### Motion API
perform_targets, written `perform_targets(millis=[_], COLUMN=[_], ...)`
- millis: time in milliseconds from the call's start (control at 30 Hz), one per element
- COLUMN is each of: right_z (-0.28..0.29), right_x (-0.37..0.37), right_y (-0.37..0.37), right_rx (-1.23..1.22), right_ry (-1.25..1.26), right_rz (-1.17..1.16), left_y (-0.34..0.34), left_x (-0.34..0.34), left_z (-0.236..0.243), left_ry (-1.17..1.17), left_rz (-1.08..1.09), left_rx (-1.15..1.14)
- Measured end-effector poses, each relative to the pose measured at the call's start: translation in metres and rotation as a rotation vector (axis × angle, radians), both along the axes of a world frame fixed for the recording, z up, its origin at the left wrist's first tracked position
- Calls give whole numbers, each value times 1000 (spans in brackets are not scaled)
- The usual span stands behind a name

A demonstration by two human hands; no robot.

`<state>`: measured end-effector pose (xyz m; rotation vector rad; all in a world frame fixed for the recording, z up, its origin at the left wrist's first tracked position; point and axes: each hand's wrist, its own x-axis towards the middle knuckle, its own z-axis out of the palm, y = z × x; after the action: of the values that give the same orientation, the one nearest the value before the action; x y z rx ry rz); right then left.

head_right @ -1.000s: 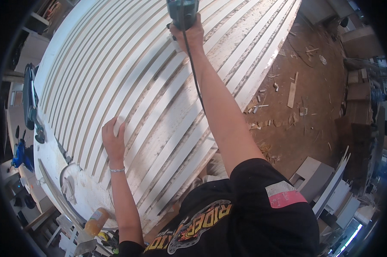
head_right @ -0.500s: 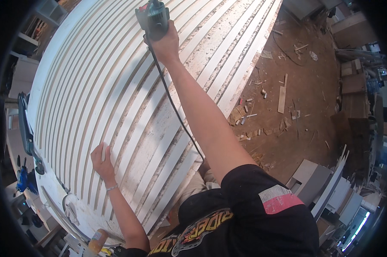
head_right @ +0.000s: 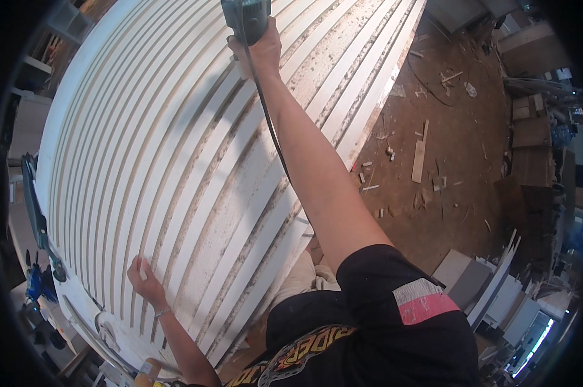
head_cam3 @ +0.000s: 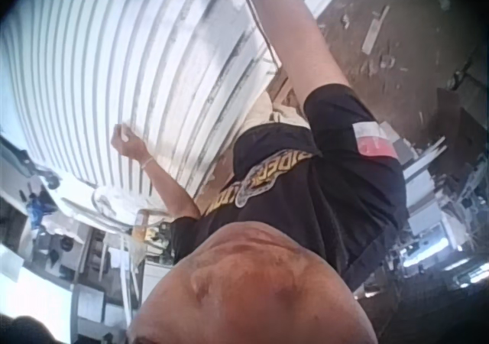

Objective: The person uses a handheld router to cut grooves into a large white slatted wooden panel, moving the tool along the pre-existing slots and occasionally using their hands to guide the power cord and brush away sawdust.

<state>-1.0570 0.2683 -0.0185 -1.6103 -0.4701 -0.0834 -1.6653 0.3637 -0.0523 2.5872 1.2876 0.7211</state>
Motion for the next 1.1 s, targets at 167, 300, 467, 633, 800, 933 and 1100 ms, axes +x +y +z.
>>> perform_targets(millis=[167, 300, 467, 633, 800, 933, 1100], right_z=[12, 33, 5, 8, 6, 20, 14], right_x=[46, 84, 149, 202, 257, 279, 336], right_y=[-3, -15, -11, -21, -31, -25, -37], right_rx=[3, 66, 42, 16, 3, 9, 71], right_ry=[61, 202, -25, 149, 52, 119, 129], right_rz=[-46, 45, -64, -8, -51, -13, 16], left_y=[1, 3, -6, -7, -34, -42, -56], left_x=[-10, -8, 72, 306, 530, 605, 623], left_z=[-8, -8, -7, 19, 33, -5, -13], left_ry=[2, 67, 56, -178, -189, 16, 190], left_rz=[173, 269, 448, 83, -178, 64, 216], left_rx=[4, 86, 121, 58, -86, -59, -19])
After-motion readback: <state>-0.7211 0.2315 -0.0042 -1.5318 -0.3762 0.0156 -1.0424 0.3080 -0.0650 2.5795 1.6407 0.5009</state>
